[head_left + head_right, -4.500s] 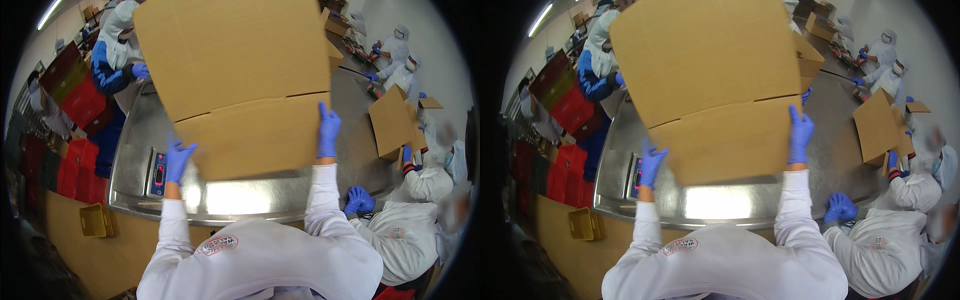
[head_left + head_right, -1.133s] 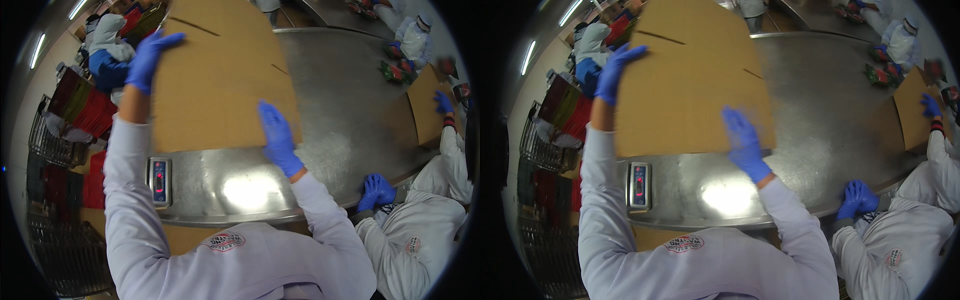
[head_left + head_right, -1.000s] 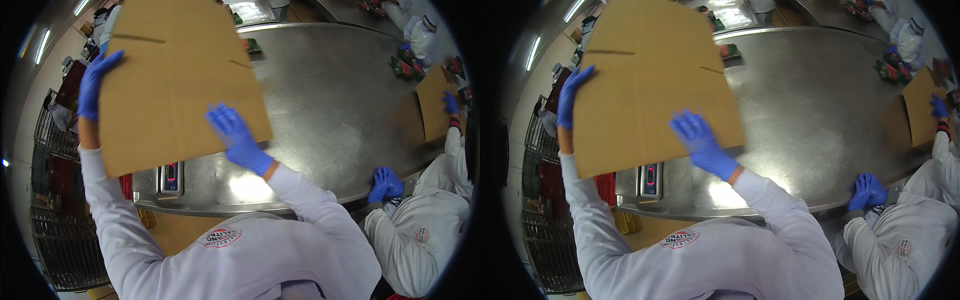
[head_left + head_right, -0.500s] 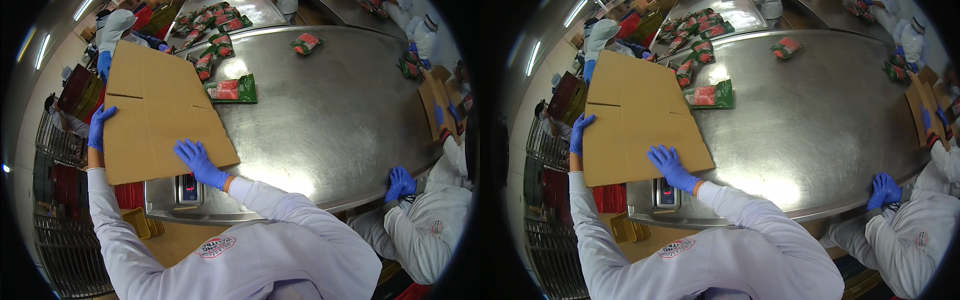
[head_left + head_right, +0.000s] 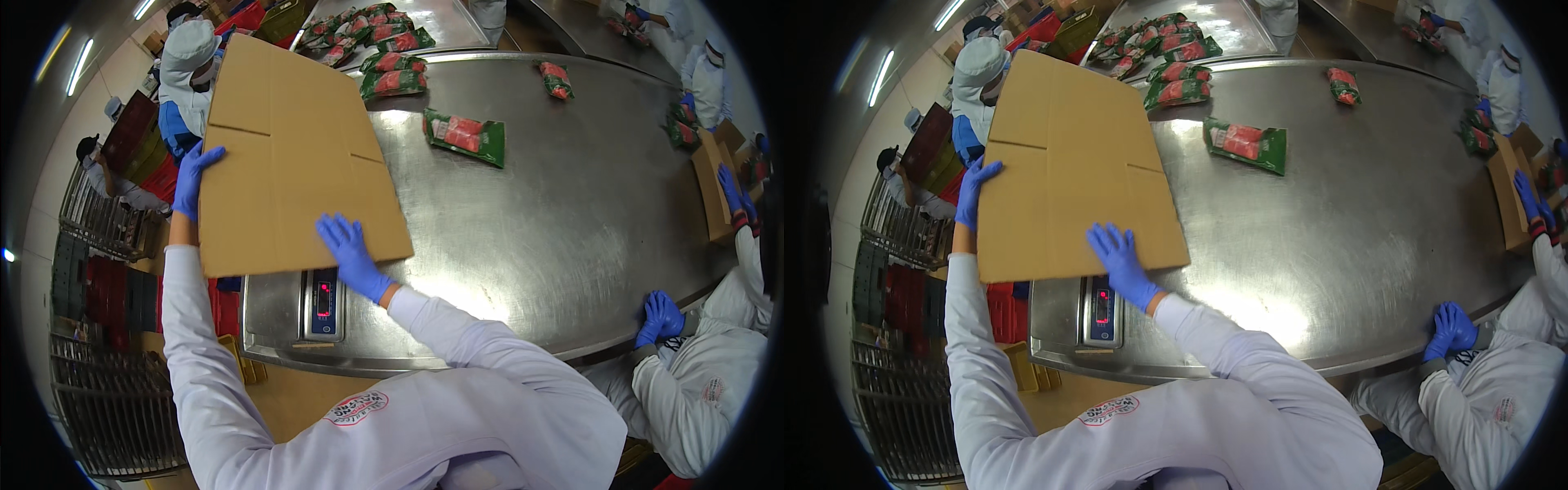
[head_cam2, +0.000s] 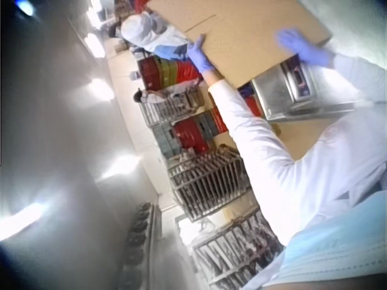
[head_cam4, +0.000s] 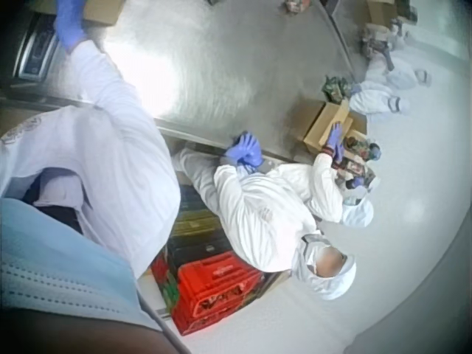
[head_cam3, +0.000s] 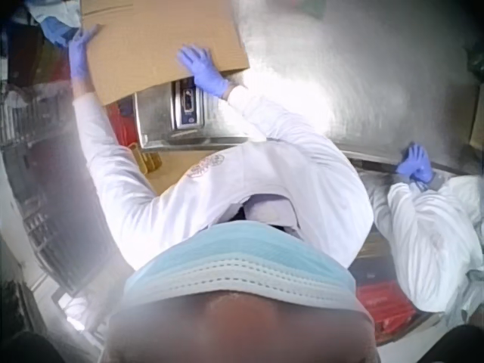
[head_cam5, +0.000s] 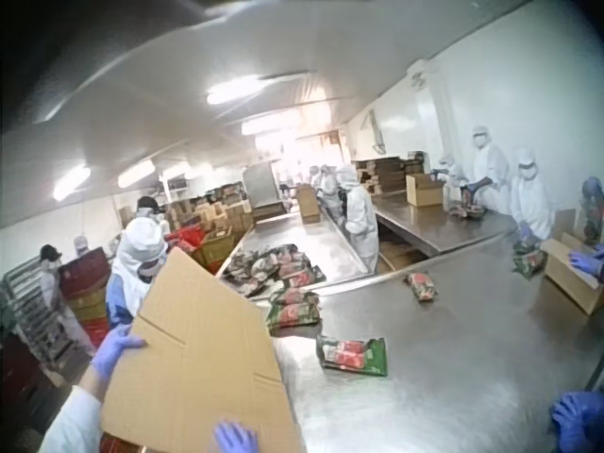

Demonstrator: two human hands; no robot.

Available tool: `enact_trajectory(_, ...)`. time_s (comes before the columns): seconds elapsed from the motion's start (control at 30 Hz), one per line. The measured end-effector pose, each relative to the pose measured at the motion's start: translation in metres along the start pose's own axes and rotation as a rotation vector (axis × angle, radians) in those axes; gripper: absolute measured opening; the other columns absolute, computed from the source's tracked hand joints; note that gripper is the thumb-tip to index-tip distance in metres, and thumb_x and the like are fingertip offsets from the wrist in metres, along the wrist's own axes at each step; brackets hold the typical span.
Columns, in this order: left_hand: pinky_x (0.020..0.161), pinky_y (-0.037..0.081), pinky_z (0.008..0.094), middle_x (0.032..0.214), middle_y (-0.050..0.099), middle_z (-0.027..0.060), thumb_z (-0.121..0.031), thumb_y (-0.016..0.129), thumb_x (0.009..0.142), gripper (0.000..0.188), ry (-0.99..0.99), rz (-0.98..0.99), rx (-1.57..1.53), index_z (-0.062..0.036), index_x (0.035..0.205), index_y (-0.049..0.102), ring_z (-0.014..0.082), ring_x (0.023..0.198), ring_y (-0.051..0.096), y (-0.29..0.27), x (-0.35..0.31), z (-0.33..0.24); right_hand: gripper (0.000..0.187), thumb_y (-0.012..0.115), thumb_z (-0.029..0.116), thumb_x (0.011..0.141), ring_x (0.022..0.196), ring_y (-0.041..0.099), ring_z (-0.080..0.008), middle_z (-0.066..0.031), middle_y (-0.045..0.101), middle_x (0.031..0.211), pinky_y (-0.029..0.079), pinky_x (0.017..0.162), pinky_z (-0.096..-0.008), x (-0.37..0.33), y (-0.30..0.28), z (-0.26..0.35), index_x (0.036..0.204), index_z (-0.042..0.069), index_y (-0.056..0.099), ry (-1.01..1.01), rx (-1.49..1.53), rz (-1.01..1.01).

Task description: The person folds flat cardboard sheets into box shapes on a stainless steel table. They repeatedly crease the cardboard along pre-scored lines and form the sides into a rectangular prism. Other workers in protective gear are visible nearby handling packaged goods.

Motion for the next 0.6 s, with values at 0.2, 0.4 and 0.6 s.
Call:
enact_trajectory(0.2,0.07,0.056,0.0309,0.097,0.066,0.0095,-0.013,0.067,0.084,0.039,-0.058,-0.005,-0.032,0.0005,0.118,0.055,0.019,0.078,0.067,0.047,0.09,0.032,0.088,0.046,-0.014,0.069,0.14,0.026,-0.0359,-0.0083,0.026,0.154,0.018,0.11,-0.0616,0.031,-0.048,-0.08,0.15,0.015,0.027,0.128,-0.194,0.061)
enact_trajectory(0.4,0.071,0.056,0.0305,0.101,0.066,0.0091,-0.016,0.068,0.084,0.042,0.054,0.118,-0.102,-0.0017,0.121,0.054,0.0188,0.08,0.067,0.136,0.159,0.058,0.089,0.045,-0.016,0.07,0.14,0.027,-0.0332,-0.0044,0.026,0.155,0.017,0.11,-0.0619,0.019,-0.121,-0.145,0.15,0.018,0.027,0.17,-0.275,0.024)
enact_trajectory(0.6,0.077,0.054,0.0305,0.106,0.066,0.0084,-0.014,0.065,0.085,0.04,-0.123,0.251,-0.126,-0.0024,0.122,0.055,0.0181,0.088,0.066,0.29,0.216,0.107,0.089,0.046,-0.015,0.071,0.141,0.028,-0.0307,-0.0034,0.025,0.156,0.014,0.111,-0.0631,-0.041,-0.219,-0.232,0.151,0.02,0.025,0.297,-0.435,-0.042)
Point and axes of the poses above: each hand's wrist, its own x-axis towards the middle knuckle, its own y-axis out of the palm, z = x × y, the point moved 8 cm from there along x, towards the middle knuckle
